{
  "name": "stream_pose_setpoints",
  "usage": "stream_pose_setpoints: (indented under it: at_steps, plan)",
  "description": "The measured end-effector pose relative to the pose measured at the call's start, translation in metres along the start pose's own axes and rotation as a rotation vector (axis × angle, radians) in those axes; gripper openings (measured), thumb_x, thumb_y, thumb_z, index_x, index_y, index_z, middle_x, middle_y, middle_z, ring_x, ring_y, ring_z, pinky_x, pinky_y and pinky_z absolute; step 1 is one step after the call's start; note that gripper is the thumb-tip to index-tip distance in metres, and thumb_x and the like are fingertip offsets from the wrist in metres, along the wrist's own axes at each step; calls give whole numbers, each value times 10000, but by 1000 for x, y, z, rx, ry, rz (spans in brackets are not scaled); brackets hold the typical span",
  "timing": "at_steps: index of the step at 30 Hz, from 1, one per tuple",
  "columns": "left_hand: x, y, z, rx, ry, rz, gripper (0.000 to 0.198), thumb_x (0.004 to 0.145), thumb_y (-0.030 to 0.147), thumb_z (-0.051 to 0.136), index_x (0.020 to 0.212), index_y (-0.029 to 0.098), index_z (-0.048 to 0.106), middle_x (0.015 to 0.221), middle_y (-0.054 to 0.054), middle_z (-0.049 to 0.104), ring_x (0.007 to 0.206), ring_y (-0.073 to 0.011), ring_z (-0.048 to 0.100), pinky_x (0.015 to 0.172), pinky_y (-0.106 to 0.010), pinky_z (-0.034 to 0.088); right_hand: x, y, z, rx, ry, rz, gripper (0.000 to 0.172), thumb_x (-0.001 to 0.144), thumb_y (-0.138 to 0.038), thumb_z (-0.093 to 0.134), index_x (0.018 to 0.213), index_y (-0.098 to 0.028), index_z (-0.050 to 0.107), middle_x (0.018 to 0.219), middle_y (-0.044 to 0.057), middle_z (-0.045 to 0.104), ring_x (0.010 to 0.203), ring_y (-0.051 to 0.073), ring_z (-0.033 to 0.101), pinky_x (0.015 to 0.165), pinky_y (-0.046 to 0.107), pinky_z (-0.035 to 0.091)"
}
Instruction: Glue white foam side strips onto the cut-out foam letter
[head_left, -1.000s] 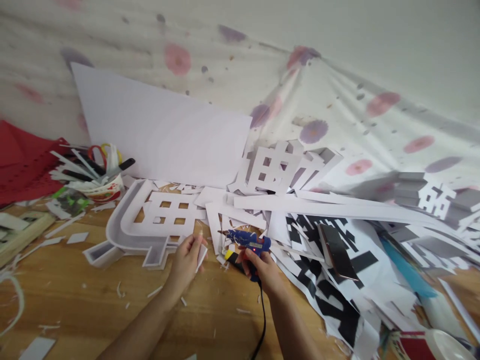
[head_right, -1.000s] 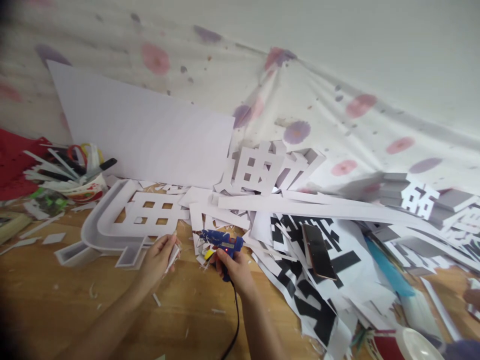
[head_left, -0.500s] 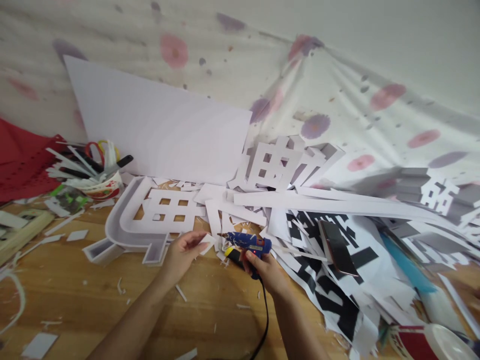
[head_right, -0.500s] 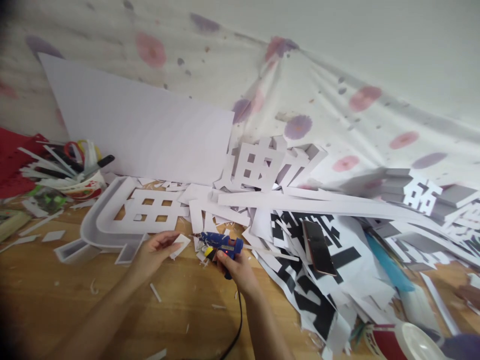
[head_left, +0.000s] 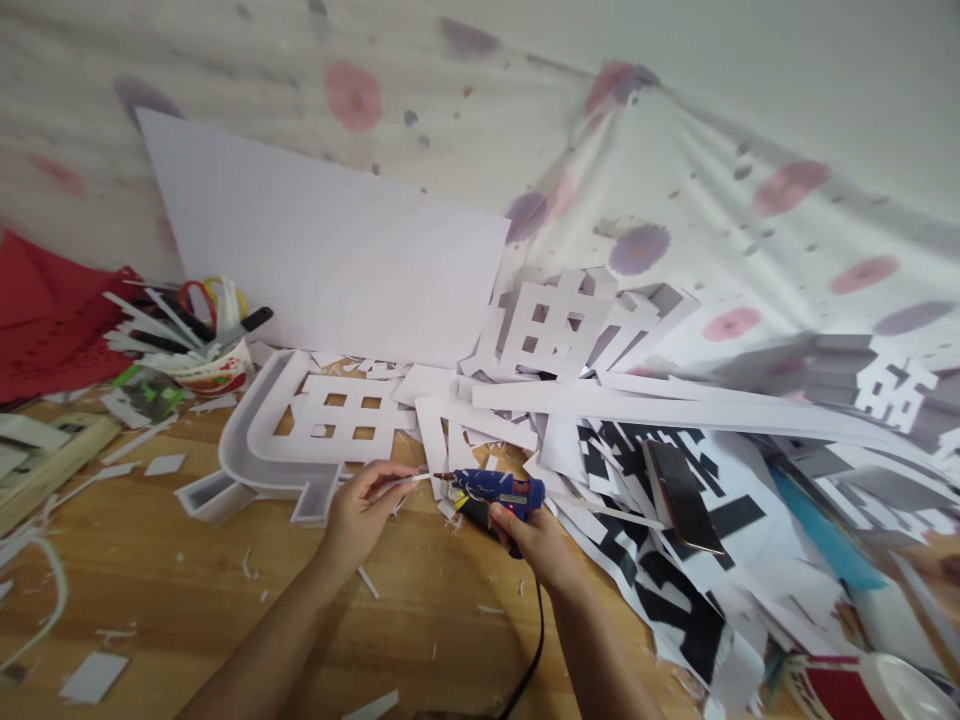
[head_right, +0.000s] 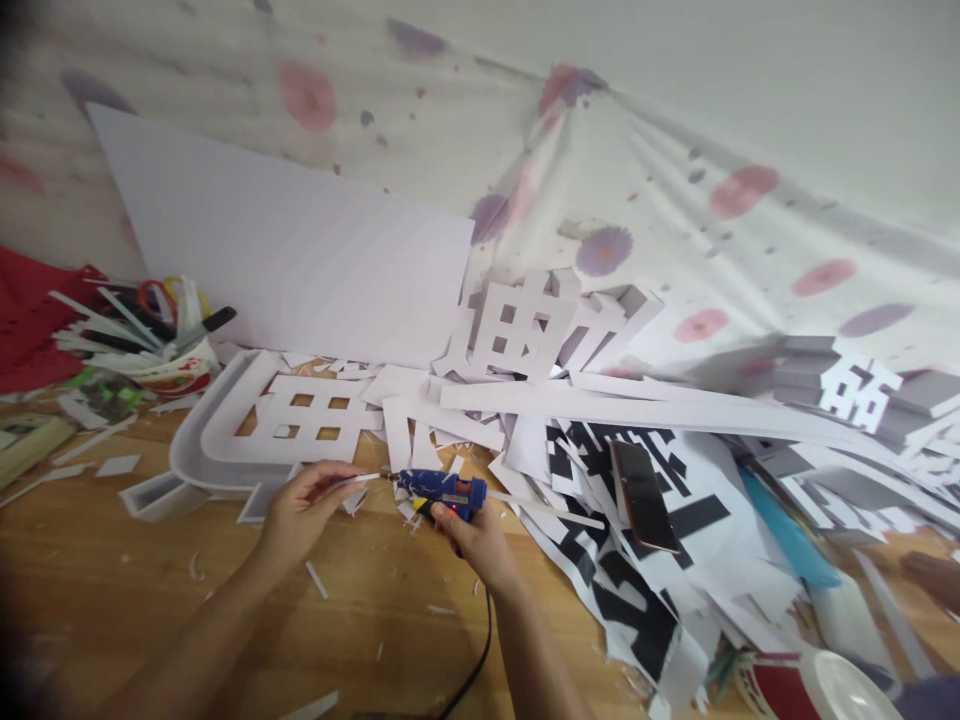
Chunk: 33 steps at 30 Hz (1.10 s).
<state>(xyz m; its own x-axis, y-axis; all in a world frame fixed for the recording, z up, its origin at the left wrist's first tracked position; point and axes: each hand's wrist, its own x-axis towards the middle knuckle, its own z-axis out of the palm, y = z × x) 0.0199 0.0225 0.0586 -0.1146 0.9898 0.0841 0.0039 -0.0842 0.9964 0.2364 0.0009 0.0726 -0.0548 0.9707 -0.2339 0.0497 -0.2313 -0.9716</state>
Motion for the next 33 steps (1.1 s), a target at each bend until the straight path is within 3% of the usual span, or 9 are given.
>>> stream_pose_setpoints:
  at_steps: [9, 28, 33]
  plan:
    - [0, 1, 0, -2, 3, -2, 125, 635, 292, 689, 728, 215, 654, 786, -29, 679, 788, -180, 621, 782, -290, 485, 7, 7, -1, -24, -31, 6, 451, 609, -617, 651, 569, -195, 499, 432, -46, 417, 381, 64, 323, 366, 209, 220]
    - [0, -4, -2, 60, -7, 13, 148, 647, 330, 684, 740, 215, 682, 818, -46, 683, 815, -196, 619, 809, -309, 478, 0, -10, 8, -18, -93, 15, 483, 569, -640, 666, 633, -196, 485, 462, -62, 397, 409, 58, 304, 385, 209, 229]
    - [-1, -2, -3, 132, -23, 74, 104, 675, 305, 660, 736, 226, 688, 818, -41, 685, 831, -188, 616, 801, -293, 471, 0, -9, 8, -33, -97, -10, 469, 594, -636, 651, 646, -194, 504, 462, -58, 387, 422, 66, 303, 400, 217, 229]
